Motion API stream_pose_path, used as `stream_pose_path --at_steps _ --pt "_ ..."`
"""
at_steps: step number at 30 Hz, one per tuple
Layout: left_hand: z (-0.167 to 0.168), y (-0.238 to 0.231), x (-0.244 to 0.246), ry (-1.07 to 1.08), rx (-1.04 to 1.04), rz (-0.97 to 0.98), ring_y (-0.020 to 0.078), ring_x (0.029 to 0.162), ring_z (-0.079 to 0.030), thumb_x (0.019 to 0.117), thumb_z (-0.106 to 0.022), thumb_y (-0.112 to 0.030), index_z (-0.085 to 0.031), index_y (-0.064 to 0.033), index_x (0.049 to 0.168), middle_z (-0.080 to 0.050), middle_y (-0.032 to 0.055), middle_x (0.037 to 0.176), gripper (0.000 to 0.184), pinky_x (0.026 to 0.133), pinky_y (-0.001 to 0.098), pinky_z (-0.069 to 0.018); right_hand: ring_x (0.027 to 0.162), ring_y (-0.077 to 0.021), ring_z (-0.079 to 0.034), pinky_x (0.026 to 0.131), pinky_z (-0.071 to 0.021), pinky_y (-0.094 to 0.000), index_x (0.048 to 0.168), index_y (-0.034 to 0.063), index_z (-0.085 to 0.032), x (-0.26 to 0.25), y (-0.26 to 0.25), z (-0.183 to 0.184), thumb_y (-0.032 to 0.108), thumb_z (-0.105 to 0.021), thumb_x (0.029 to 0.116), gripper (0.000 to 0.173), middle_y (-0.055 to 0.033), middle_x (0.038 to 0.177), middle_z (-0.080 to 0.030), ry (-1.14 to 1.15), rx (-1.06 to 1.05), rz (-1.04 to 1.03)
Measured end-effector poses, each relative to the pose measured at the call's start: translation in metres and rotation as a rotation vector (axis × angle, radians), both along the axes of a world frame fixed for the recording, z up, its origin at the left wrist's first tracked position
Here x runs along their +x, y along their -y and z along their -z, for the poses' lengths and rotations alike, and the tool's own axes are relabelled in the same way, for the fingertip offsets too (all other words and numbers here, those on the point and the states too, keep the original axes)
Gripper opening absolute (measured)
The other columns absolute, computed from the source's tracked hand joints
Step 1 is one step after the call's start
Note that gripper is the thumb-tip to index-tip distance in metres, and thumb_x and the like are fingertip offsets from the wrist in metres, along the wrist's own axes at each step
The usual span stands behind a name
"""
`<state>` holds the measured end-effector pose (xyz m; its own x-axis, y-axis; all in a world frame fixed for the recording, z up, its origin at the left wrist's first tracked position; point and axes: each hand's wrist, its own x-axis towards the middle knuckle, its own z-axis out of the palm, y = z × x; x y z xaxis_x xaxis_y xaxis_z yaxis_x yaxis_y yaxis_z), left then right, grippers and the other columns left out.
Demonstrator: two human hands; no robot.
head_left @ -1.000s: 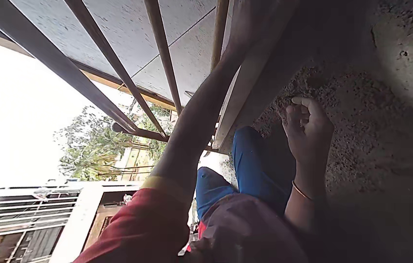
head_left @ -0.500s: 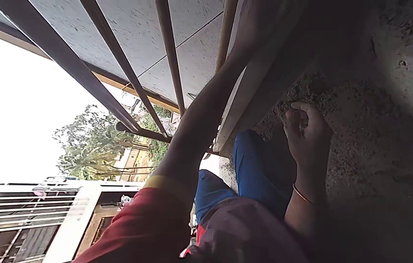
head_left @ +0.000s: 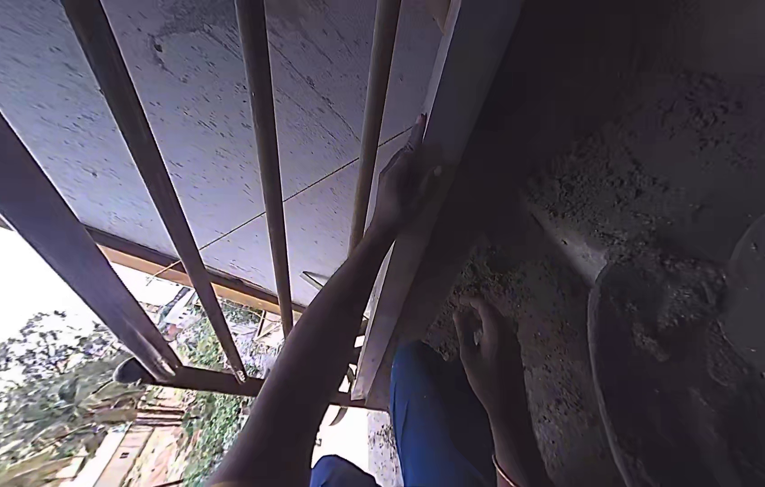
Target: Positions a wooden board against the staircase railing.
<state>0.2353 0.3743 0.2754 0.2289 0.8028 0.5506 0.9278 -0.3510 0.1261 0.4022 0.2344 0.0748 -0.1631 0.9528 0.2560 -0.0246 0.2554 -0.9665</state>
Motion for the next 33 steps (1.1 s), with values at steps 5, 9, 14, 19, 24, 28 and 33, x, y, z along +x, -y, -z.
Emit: stream_pose_path --at_steps 5,9,14,19,24,28,33 --pt "0.005 0.001 -0.007 0.015 -0.005 -0.07 0.0168 0.121 -0.063 0.0977 -0.066 -0.04 -0.032 -0.0138 0.161 -0.062 0.0131 0.137 0.077 0.105 0.0388 -0.0521 0.08 -0.0195 -0.069 0.078 -0.0589 -0.0399 0.116 0.0053 -0.074 -0.004 0.001 -0.004 0.026 -0.065 0.0945 0.031 -0.0065 0.089 -0.072 -0.057 -0.015 0.042" --pt "0.002 0.0 -0.008 0.048 0.038 -0.054 0.0147 0.118 -0.066 0.0963 -0.067 -0.045 -0.044 -0.0004 0.152 -0.067 0.0147 0.132 0.075 0.105 0.0342 -0.0533 0.081 -0.0262 -0.07 0.08 -0.0584 -0.044 0.116 -0.0007 -0.072 0.005 0.002 -0.014 0.019 -0.067 0.0946 0.029 -0.0131 0.089 -0.072 -0.067 -0.05 -0.008" --pt "-0.021 0.003 -0.007 0.029 0.061 0.001 0.0125 0.116 -0.067 0.0966 -0.067 -0.046 -0.045 -0.0001 0.152 -0.068 0.0122 0.13 0.075 0.104 0.0339 -0.0542 0.084 -0.0258 -0.071 0.082 -0.0587 -0.0444 0.118 0.0015 -0.073 0.002 0.001 -0.011 0.021 -0.066 0.0957 0.03 -0.013 0.093 -0.073 -0.038 -0.045 -0.038" --pt "-0.043 0.005 0.003 0.034 0.057 -0.018 0.0125 0.105 -0.07 0.0944 -0.069 -0.049 -0.041 -0.0151 0.157 -0.071 0.0081 0.124 0.077 0.095 0.0381 -0.0583 0.082 -0.0218 -0.071 0.079 -0.0597 -0.0428 0.121 0.006 -0.072 -0.003 0.002 -0.001 0.028 -0.063 0.0974 0.033 -0.008 0.091 -0.073 0.018 -0.019 -0.048" --pt "-0.064 0.017 0.01 0.048 0.058 -0.036 0.0126 0.104 -0.07 0.0935 -0.069 -0.049 -0.038 -0.0241 0.16 -0.071 0.0061 0.123 0.077 0.094 0.0392 -0.0578 0.082 -0.0195 -0.071 0.077 -0.0605 -0.0403 0.122 0.0068 -0.072 -0.007 0.001 0.0 0.03 -0.065 0.0975 0.034 -0.0069 0.093 -0.074 0.029 0.007 -0.025" --pt "-0.073 0.034 0.011 0.145 0.026 0.024 0.0128 0.107 -0.07 0.094 -0.072 -0.041 -0.034 -0.0235 0.161 -0.068 0.006 0.13 0.079 0.094 0.0376 -0.0591 0.076 -0.0158 -0.07 0.071 -0.061 -0.0367 0.122 0.0081 -0.072 -0.011 0.0 0.003 0.03 -0.064 0.0979 0.033 -0.006 0.092 -0.073 0.014 0.021 0.015" --pt "-0.084 0.059 0.015 0.208 0.032 0.11 0.0113 0.099 -0.071 0.0945 -0.071 -0.043 -0.034 -0.0227 0.161 -0.071 0.0051 0.121 0.079 0.088 0.0347 -0.0613 0.076 -0.0138 -0.07 0.072 -0.0614 -0.0339 0.123 0.0079 -0.071 -0.016 0.002 0.005 0.029 -0.064 0.0985 0.033 -0.0058 0.094 -0.073 -0.005 0.033 0.014"
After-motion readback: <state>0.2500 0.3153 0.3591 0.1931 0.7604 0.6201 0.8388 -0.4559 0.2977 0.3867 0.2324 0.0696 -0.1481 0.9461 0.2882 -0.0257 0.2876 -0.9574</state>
